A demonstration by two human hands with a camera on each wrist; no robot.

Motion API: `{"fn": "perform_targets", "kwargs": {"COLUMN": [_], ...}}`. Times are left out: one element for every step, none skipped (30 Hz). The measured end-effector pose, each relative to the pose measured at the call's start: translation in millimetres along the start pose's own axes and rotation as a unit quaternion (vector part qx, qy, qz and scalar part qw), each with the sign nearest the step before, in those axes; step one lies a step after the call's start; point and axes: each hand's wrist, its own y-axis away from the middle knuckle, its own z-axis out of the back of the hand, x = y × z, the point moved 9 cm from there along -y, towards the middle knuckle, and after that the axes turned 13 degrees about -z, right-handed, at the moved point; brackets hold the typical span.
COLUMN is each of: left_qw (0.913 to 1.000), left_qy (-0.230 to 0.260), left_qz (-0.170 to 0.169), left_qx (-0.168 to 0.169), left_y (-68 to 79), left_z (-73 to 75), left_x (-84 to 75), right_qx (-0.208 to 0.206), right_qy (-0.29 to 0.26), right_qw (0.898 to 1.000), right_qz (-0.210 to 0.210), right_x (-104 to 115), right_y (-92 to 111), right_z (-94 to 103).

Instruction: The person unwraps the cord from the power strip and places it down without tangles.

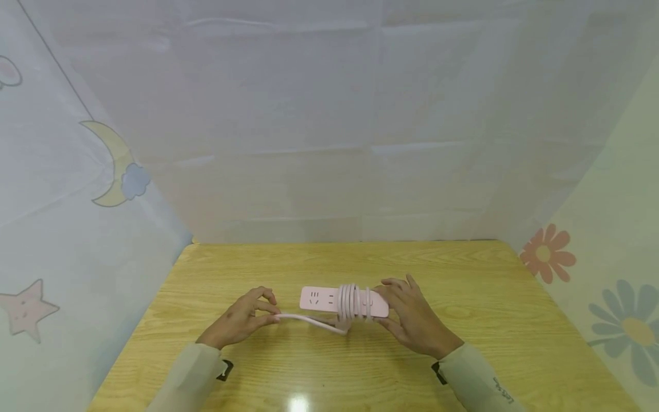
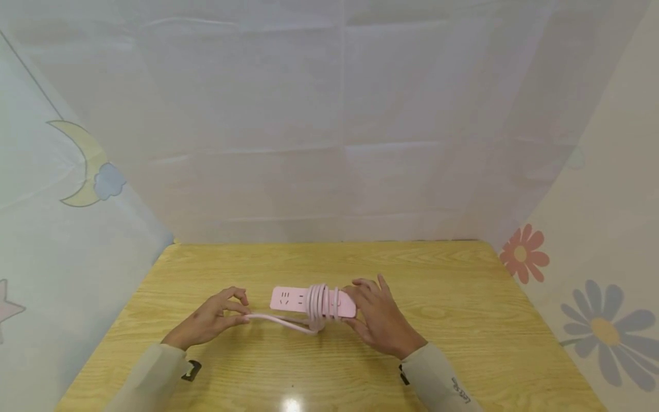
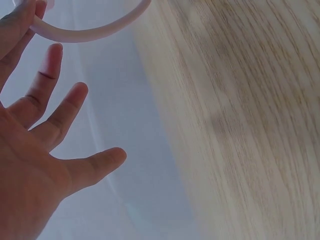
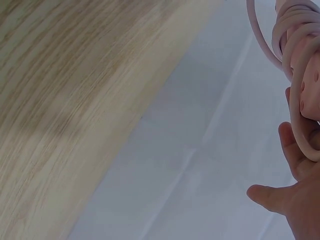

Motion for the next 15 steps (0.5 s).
{"fn": "perform_targets", "kwargs": {"left_qw": [1.0000, 1.0000, 1.0000, 1.0000, 1.0000, 1.0000, 0.9999, 0.9999, 0.9999, 0.9998, 0.9998, 0.9997, 0.9995, 0.9994, 0.9992], "left_qy": [0.000, 0.000, -0.003, -0.004, -0.006, -0.007, -0.010, -0.012, -0.014, -0.017, -0.020, -0.023, -0.028, -0.031, -0.036], "left_qz": [0.001, 0.001, 0.000, 0.000, 0.002, 0.003, 0.003, 0.003, 0.000, 0.000, -0.001, -0.004, -0.005, -0.006, -0.006], "left_qx": [-0.001, -0.001, -0.002, -0.002, -0.003, -0.005, -0.005, -0.006, -0.007, -0.008, -0.009, -0.010, -0.012, -0.014, -0.018], "left_y": [0.2, 0.3, 0.3, 0.3, 0.4, 0.3, 0.3, 0.4, 0.4, 0.5, 0.6, 0.6, 0.7, 0.9, 0.9], "left_z": [-0.1, -0.2, -0.3, -0.4, -0.3, -0.2, -0.1, 0.0, 0.2, 0.4, 0.7, 1.0, 1.5, 2.0, 2.6], "left_x": [0.0, 0.4, 0.7, 1.1, 1.6, 1.8, 2.2, 2.4, 2.4, 2.5, 2.6, 2.7, 2.9, 3.2, 3.6], "right_qx": [-0.001, -0.001, -0.001, -0.001, -0.002, -0.003, -0.003, -0.004, -0.004, -0.005, -0.005, -0.006, -0.006, -0.006, -0.006], "right_qy": [0.000, -0.001, -0.002, -0.003, -0.003, -0.003, -0.003, -0.003, -0.002, -0.002, -0.002, -0.002, -0.003, -0.004, -0.005], "right_qw": [1.000, 1.000, 1.000, 1.000, 1.000, 1.000, 1.000, 1.000, 1.000, 1.000, 1.000, 1.000, 1.000, 1.000, 1.000], "right_qz": [0.000, -0.001, -0.002, -0.002, -0.002, -0.002, -0.002, -0.002, -0.001, -0.001, 0.000, 0.000, 0.000, -0.001, -0.001], "right_x": [0.0, -0.2, -0.5, -0.7, -0.8, -0.9, -0.8, -0.8, -0.7, -0.5, -0.3, -0.2, -0.2, -0.3, -0.4], "right_y": [0.0, 0.0, 0.0, -0.1, 0.0, 0.1, 0.2, 0.1, 0.1, 0.1, 0.2, 0.1, 0.1, 0.0, 0.0], "right_z": [0.4, 0.6, 0.8, 0.9, 1.1, 1.3, 1.5, 1.7, 1.9, 2.1, 2.5, 2.7, 2.9, 3.0, 3.2]}}
